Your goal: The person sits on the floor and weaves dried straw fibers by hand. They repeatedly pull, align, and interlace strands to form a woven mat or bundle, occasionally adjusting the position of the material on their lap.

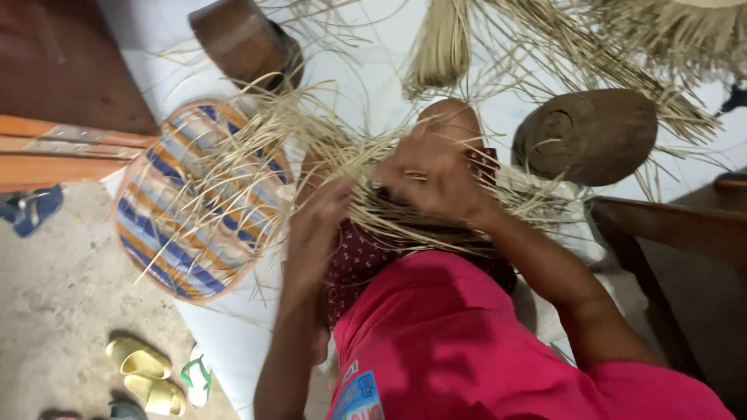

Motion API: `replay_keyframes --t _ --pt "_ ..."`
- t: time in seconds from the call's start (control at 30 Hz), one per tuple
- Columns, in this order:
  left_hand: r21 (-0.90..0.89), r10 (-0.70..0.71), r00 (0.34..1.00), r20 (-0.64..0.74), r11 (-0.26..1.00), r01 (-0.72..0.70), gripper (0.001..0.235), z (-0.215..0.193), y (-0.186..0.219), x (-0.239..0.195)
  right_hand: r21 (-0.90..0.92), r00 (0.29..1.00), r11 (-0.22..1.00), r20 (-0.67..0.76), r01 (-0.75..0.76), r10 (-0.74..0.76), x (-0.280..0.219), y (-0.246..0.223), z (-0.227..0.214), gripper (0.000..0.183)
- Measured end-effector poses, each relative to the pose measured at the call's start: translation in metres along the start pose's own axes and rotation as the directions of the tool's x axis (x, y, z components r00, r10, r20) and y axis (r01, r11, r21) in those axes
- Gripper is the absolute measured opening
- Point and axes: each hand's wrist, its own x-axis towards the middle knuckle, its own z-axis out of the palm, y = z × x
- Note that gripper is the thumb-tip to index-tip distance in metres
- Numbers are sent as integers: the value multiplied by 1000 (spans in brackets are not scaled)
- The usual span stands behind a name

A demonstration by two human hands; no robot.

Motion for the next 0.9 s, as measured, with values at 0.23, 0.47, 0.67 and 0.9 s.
replay_keyframes --t 0.23,0.47,0.67,0.9 --pt "-960 -221 960 -171 256 -112 21 -2 -44 9 385 962 881 95 -274 258 -44 39 -28 6" --pt "-874 -423 768 -481 159 -460 9 -70 -83 -30 -245 800 773 -17 -585 600 -54 100 -107 7" --pt "-828 -389 748 -538 81 -554 11 -77 -110 -49 -90 746 748 -221 -657 628 -63 113 -130 12" --pt "-830 -450 729 -516 53 -555 7 -85 -129 -50 156 637 720 -365 -676 678 -80 123 -168 16"
